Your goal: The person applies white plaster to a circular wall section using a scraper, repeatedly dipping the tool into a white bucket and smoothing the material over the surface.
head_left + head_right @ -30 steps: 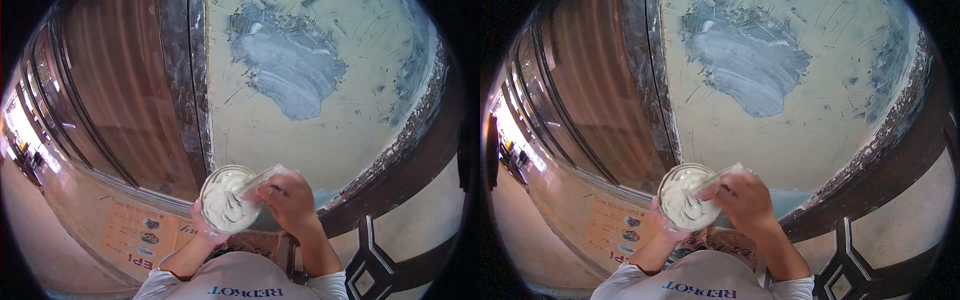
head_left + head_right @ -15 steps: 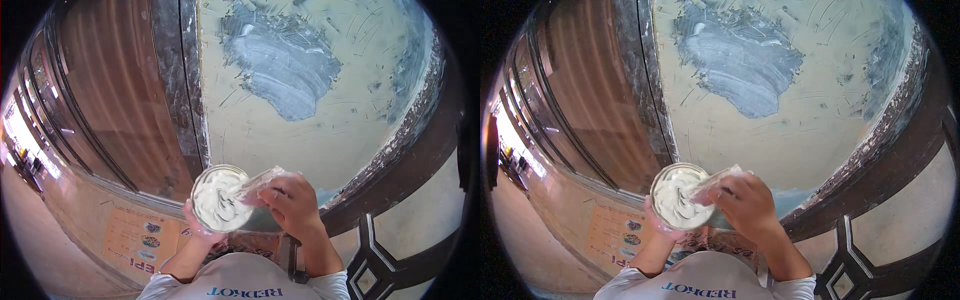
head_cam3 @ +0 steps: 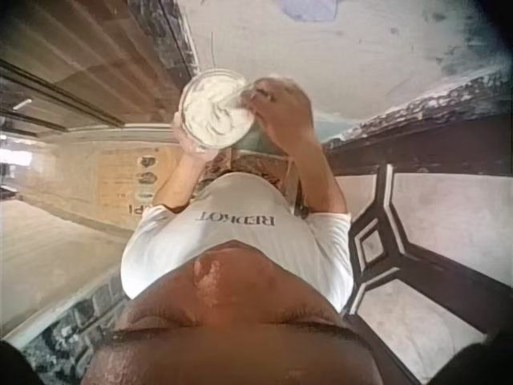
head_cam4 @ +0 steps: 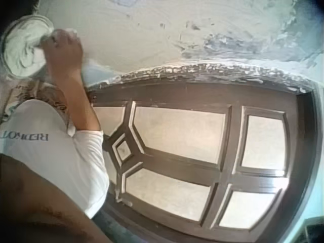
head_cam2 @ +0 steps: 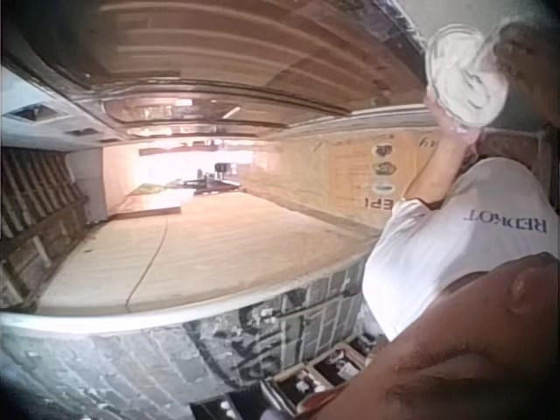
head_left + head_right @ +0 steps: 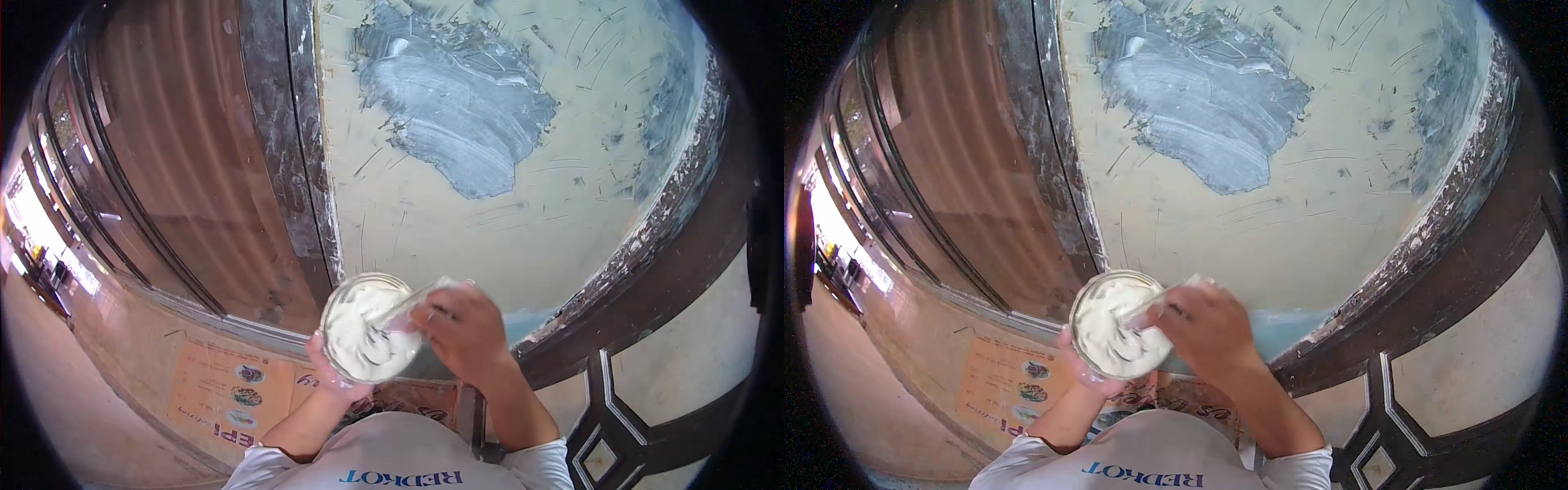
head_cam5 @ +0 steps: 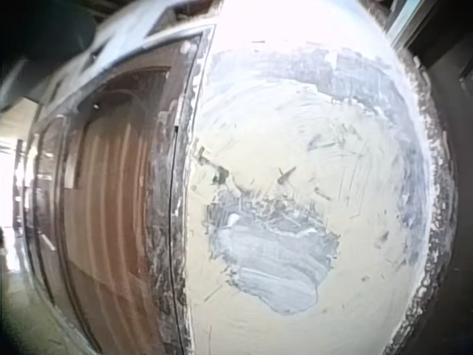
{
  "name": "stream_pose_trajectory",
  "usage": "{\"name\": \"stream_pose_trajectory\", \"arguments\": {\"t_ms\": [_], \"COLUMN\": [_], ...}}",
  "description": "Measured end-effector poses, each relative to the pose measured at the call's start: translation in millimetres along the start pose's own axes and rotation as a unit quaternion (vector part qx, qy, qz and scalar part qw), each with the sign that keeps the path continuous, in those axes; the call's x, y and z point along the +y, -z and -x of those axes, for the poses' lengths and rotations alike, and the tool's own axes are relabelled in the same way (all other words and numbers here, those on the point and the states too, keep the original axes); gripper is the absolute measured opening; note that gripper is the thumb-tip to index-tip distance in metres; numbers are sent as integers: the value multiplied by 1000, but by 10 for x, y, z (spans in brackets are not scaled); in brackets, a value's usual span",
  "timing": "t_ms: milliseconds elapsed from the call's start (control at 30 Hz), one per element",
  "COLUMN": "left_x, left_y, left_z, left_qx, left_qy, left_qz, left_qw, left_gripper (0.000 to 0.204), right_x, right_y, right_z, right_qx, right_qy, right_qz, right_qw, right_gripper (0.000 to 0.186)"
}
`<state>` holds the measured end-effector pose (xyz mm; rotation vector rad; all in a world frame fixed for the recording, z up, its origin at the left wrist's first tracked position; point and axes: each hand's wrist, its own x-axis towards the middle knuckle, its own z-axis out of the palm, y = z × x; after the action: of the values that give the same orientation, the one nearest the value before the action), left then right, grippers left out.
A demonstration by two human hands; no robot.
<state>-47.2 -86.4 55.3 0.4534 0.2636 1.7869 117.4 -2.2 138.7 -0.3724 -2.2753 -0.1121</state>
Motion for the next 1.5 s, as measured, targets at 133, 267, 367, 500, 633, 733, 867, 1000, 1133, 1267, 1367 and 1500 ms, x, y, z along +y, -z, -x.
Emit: {"name": "stream_pose_trajectory", "arguments": {"t_ms": [133,267,367,500,633,733,867,1000,1133,1267,1367,1500], "left_x": [-23,25,-94,-87,-110,-194,-164,-187,-201,-137,-164,-172], "left_y": [42,79,96,39,71,4,85,33,16,-18,35,60], "left_z": [2,-67,-7,-13,-13,15,26,60,54,21,44,74], "left_qx": [-1,-15,7,11,-14,4,29,-1,-8,-1,-21,-3], "left_qy": [2,-16,0,18,31,18,22,32,20,-16,-5,-7], "left_qz": [8,28,12,45,55,24,42,37,-2,51,16,40], "left_qw": [1000,999,1000,999,998,1000,998,999,1000,999,1000,999], "left_gripper": [96,94,92,92,91,92,95,95,93,96,98,95], "right_x": [51,32,107,69,109,150,88,94,97,142,140,157], "right_y": [176,70,99,269,130,271,355,230,313,228,290,334], "right_z": [-121,70,-19,-53,109,-56,7,97,-3,112,69,110], "right_qx": [21,-15,-17,25,-38,-23,-3,-68,-1,-22,-27,15], "right_qy": [-29,-4,-36,-12,-9,-32,-1,0,-41,9,-17,-26], "right_qz": [5,-6,9,4,33,31,25,62,39,30,22,-16], "right_qw": [999,1000,999,1000,999,999,1000,996,998,999,999,999], "right_gripper": [32,24,33,31,22,22,22,20,24,19,22,26]}}
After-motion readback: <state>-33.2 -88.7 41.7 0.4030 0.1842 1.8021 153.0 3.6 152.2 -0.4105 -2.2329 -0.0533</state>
